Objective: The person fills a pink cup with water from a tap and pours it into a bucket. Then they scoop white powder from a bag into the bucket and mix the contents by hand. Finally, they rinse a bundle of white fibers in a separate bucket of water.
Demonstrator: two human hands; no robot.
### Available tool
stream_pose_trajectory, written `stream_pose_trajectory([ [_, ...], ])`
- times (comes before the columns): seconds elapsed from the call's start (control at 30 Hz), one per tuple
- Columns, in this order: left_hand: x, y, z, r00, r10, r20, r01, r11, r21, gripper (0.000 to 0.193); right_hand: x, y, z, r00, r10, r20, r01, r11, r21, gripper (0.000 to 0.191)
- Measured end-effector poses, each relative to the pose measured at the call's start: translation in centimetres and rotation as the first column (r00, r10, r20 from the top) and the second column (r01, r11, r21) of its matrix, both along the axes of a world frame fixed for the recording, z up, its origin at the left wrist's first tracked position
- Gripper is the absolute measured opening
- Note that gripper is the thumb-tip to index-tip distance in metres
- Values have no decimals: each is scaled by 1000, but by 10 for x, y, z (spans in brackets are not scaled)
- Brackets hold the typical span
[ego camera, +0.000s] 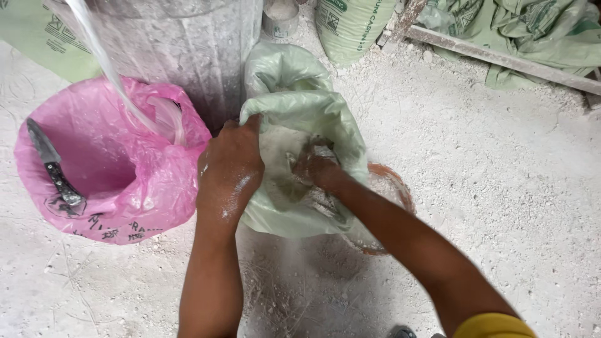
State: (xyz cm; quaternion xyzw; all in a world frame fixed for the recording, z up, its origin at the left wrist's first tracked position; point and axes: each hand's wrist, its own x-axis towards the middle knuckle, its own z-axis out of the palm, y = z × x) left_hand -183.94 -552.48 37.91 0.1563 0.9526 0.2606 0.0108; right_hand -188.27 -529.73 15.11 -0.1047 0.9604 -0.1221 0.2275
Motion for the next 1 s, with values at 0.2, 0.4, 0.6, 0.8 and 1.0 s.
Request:
stream_pose_trajectory([
  [0.2,-14,-12,-6,1000,-8,-18,9,998,60,53,-1,-16,-72,956,193,219,-266,888,376,51],
  [0.4,-36,-11,-15,999,9,-51,-2,991,132,54,-4,-9,-7,965,62,253,-77,996,51,52],
  [0.6,-50,-17,-26,983,-38,-182,84,963,256,53,-54,-22,6,986,-132,98,127,990,56,53],
  [0.8,-42,-15,-24,987,-2,-161,45,964,263,50,-27,-55,-14,990,-62,128,57,997,48,54],
  [1.0,-36,-8,-18,989,-7,-147,45,966,255,50,14,-49,16,980,-26,196,34,999,-40,55],
])
